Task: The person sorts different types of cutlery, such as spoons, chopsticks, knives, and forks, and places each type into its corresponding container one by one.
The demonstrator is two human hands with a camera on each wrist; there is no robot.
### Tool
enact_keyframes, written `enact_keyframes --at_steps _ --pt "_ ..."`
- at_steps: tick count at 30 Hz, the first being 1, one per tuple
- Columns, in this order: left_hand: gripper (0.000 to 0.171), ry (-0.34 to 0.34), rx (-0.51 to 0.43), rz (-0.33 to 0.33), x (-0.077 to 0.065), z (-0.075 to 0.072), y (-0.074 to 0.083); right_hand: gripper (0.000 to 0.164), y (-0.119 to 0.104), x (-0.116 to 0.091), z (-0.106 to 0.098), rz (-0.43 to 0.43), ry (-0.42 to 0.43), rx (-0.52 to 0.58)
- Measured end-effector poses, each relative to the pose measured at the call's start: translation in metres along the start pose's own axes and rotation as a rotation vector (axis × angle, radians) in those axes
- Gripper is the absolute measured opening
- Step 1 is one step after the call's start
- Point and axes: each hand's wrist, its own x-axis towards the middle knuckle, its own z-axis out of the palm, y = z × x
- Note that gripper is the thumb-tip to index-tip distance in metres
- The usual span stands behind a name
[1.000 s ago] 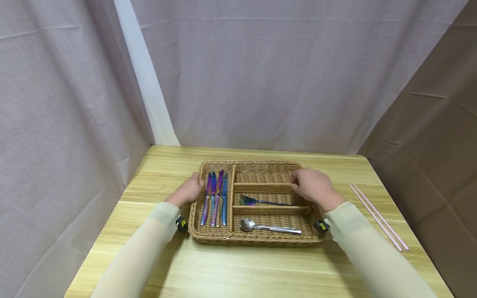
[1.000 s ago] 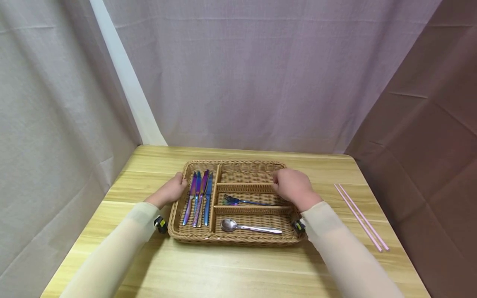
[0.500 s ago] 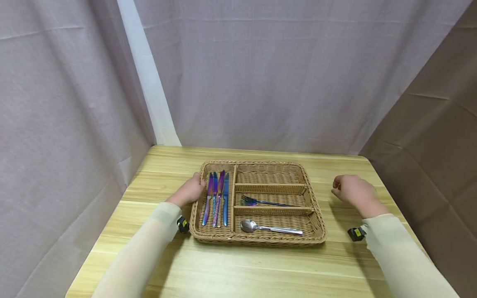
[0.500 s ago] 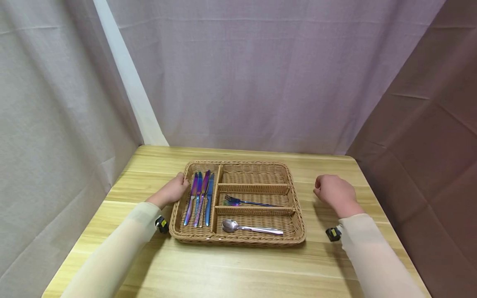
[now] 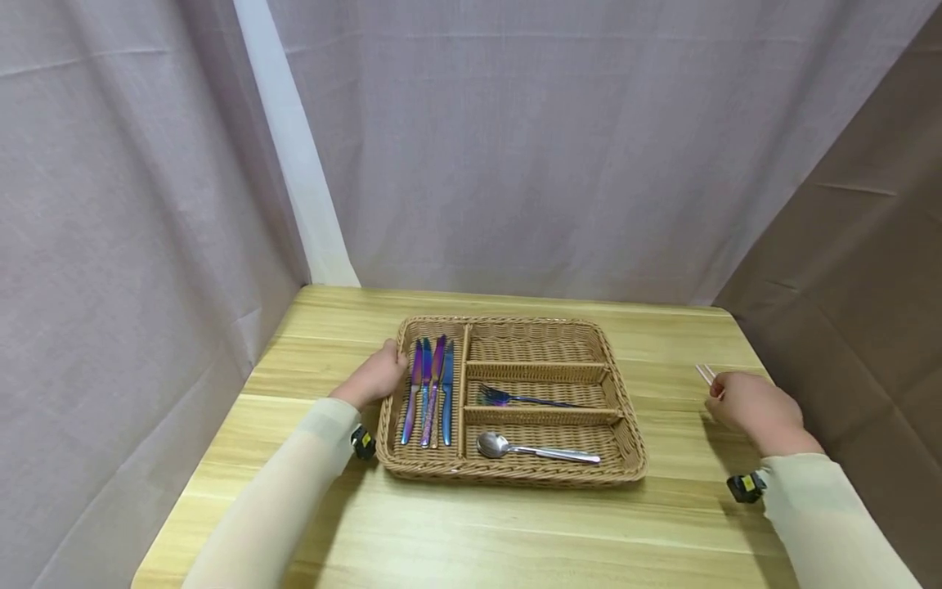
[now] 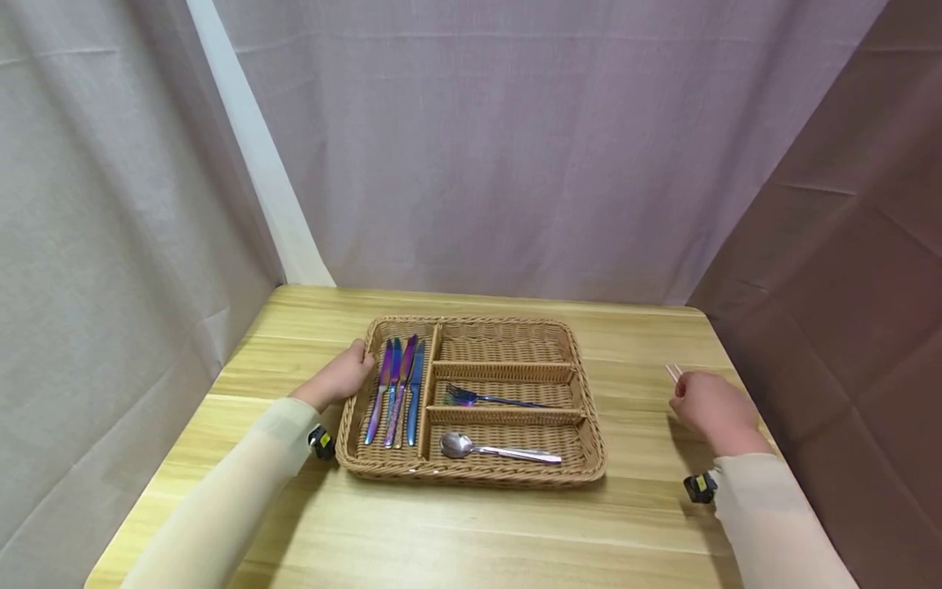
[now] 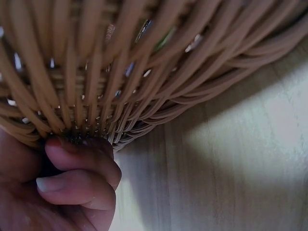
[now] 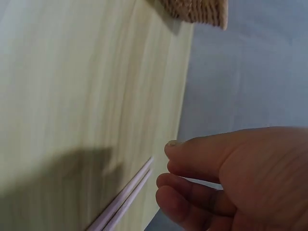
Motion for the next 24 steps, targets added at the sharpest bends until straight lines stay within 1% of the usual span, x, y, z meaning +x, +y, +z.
enact_keyframes --at_steps 4,8,13,19,24 --pt "0.047 0.002 -0.002 -0.008 -0.001 0.0 -0.001 0.018 0.013 -0.006 0.003 0.039 -0.02 0.003" --pt "0.049 0.004 -0.002 -0.005 -0.001 0.001 -0.001 0.015 0.022 -0.01 0.007 0.066 -0.035 0.005" --pt "0.048 0.01 -0.009 -0.007 -0.001 0.0 0.001 0.012 0.026 -0.01 0.009 0.073 -0.068 0.004" --pt "0.044 0.01 -0.013 0.001 0.0 0.001 0.0 0.017 0.032 -0.01 0.012 0.094 -0.111 0.003" --pt "0.043 0.008 -0.023 -0.005 0.001 0.002 -0.001 0.019 0.038 -0.012 0.019 0.119 -0.131 0.01"
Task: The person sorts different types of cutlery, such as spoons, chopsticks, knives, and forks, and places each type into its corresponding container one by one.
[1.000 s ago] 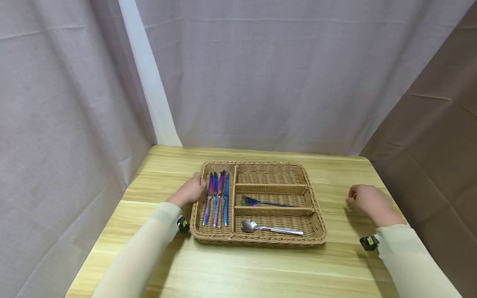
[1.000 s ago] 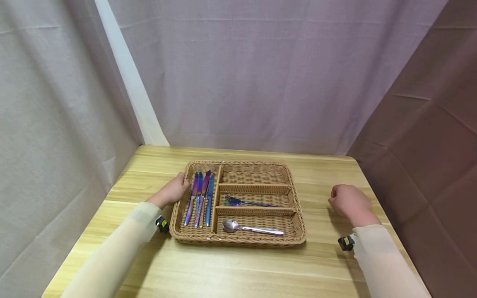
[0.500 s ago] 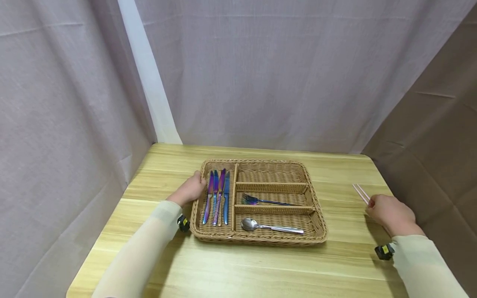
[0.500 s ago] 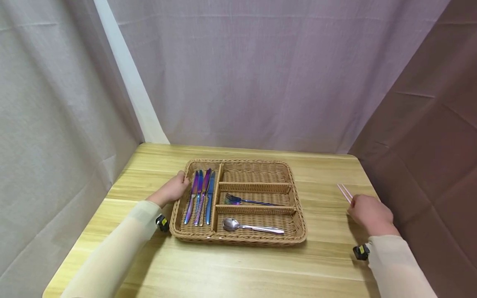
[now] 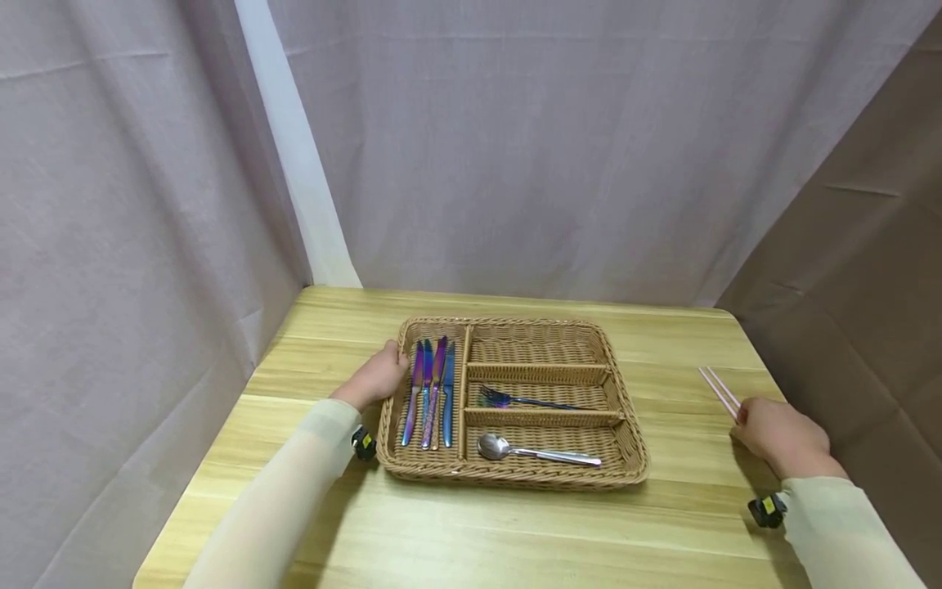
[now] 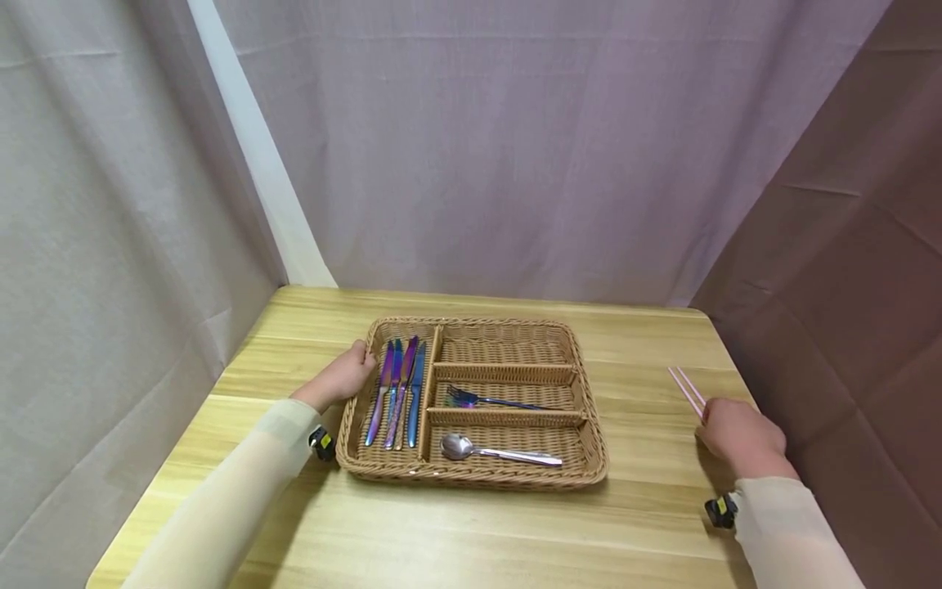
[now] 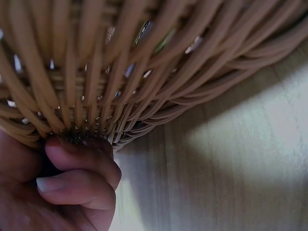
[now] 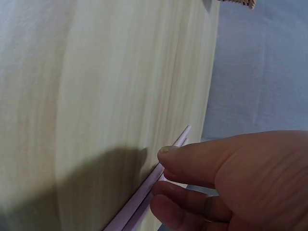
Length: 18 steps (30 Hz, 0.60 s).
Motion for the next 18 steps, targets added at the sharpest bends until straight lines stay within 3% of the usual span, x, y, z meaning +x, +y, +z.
enact_keyframes --at_steps 18 --pt "0.042 0.004 0.02 0.002 -0.0016 0.0007 0.0009 0.013 0.003 -0.005 0.0069 0.017 0.001 0.008"
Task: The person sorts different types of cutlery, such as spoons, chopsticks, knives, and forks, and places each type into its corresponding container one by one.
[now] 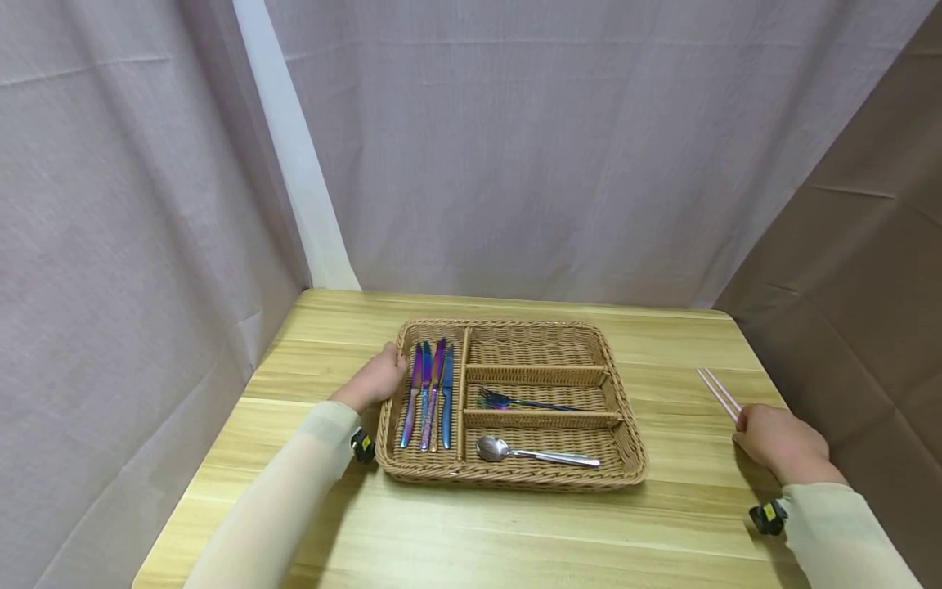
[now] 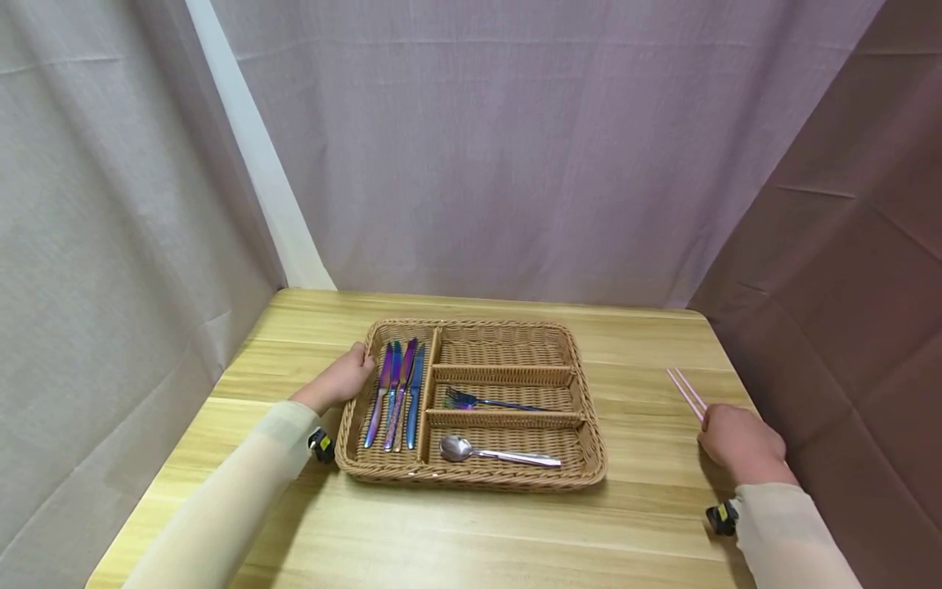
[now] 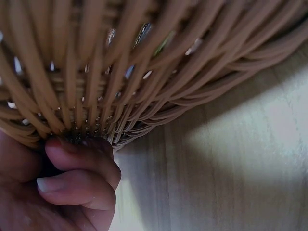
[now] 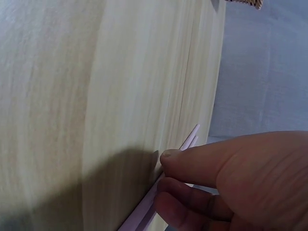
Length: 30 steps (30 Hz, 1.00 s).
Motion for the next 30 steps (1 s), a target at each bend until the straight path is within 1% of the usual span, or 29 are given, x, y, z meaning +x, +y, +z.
enact_keyframes --at_steps 5,10,19,23,30 --pt "0.04 0.0 -0.007 -0.003 0.0 0.0 0.0 0.012 -0.001 -0.001 0.0 -0.002 -0.001 -0.007" --pt "0.039 0.006 -0.015 -0.005 0.0 -0.001 -0.001 0.011 0.001 -0.002 -0.001 0.006 0.024 -0.004" --pt "0.037 0.003 -0.022 0.002 0.0 -0.001 0.0 0.015 0.01 -0.001 -0.003 0.027 0.053 0.012" --pt "0.037 -0.001 -0.031 0.001 0.001 0.0 -0.001 0.016 0.013 0.001 -0.001 0.044 0.044 0.013" --pt "0.038 0.003 -0.014 0.006 0.001 -0.001 0.0 0.015 0.012 0.002 0.001 0.053 0.011 0.005"
